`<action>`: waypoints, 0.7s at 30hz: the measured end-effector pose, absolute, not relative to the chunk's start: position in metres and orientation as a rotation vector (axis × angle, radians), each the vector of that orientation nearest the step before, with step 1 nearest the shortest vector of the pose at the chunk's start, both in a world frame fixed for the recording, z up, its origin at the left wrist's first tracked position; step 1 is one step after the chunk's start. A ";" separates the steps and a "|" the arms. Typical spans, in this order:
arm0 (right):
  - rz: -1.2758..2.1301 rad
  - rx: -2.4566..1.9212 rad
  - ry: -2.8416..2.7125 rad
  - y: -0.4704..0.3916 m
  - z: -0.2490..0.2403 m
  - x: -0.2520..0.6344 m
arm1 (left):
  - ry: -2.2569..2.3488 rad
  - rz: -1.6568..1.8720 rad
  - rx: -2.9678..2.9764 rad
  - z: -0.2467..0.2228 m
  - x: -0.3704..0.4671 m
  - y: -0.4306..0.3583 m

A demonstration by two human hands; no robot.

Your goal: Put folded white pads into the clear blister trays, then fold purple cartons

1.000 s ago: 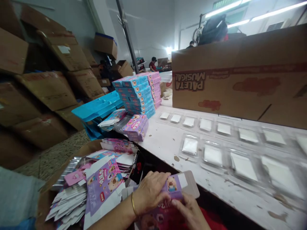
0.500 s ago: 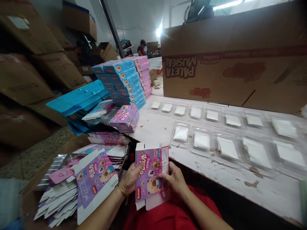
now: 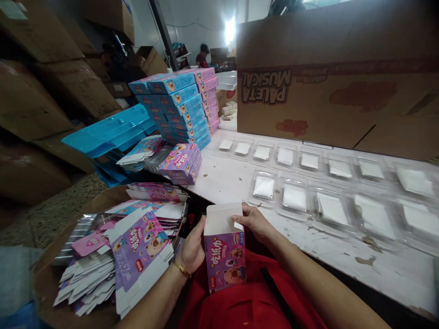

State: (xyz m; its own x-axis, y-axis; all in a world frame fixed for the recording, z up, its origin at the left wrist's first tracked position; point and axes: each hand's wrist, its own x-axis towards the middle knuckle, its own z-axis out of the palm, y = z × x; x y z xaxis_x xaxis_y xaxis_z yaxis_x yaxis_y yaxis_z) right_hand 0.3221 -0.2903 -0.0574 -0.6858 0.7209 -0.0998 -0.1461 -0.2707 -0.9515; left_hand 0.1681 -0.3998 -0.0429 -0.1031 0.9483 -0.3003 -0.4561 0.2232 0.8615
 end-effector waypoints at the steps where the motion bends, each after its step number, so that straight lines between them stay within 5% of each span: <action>1: 2.027 -0.678 -1.423 -0.293 -0.059 0.323 | 1.140 1.265 0.669 -0.039 0.167 -0.394; 21: 1.257 -0.645 -2.156 -0.294 -0.082 0.384 | 1.519 0.934 1.810 -0.042 0.183 -0.372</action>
